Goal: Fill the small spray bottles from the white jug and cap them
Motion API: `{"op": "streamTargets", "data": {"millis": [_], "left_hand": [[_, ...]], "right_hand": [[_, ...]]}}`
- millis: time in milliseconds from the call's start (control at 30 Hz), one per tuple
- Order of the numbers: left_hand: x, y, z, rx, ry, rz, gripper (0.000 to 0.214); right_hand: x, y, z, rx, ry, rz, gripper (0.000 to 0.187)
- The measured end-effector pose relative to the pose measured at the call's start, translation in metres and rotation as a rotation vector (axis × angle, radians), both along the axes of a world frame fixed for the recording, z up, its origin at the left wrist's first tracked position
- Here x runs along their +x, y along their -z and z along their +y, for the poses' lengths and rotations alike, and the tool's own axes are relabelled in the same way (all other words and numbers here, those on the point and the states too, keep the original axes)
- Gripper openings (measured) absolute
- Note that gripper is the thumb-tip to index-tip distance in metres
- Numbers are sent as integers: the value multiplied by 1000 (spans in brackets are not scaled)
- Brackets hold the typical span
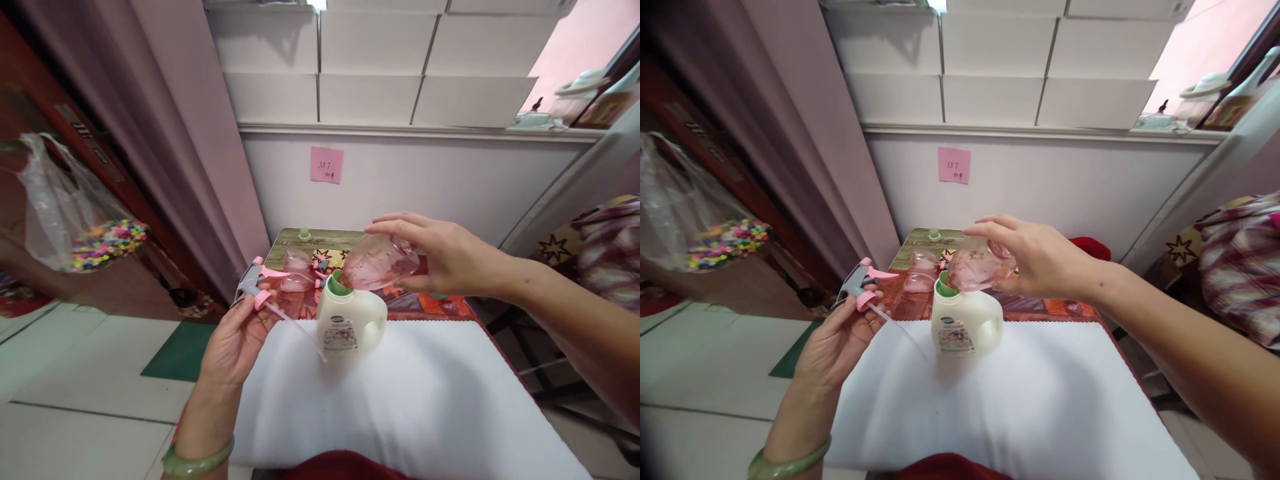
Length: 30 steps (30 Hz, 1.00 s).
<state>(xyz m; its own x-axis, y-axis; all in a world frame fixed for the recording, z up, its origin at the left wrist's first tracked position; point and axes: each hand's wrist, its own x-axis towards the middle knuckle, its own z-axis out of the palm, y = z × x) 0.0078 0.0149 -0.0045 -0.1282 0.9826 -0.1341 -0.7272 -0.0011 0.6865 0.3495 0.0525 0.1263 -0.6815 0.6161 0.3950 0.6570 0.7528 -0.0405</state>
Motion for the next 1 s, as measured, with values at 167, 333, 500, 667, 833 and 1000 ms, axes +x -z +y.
{"op": "streamTargets", "data": {"millis": [167,333,500,667,833,1000], "left_hand": [[-1,1,0,7,35,-10,14],[0,3,1,26,48,-21,17],[2,4,3,-14,12,-6,11],[3,3,4,-40,-8,-23,10],[1,4,3,-34,15,-10,7],[0,6,3,-30,18,4,9]], "right_hand": [[-13,-18,11,43,-79,-171,73],[-30,-34,16,130,-183,-289,66],[-40,-44,18,117,-222,-357,71],[-41,-47,18,112,-237,-355,70],[-41,-47,17,140,-218,-391,69],[-42,-46,17,132,-222,-372,66]]}}
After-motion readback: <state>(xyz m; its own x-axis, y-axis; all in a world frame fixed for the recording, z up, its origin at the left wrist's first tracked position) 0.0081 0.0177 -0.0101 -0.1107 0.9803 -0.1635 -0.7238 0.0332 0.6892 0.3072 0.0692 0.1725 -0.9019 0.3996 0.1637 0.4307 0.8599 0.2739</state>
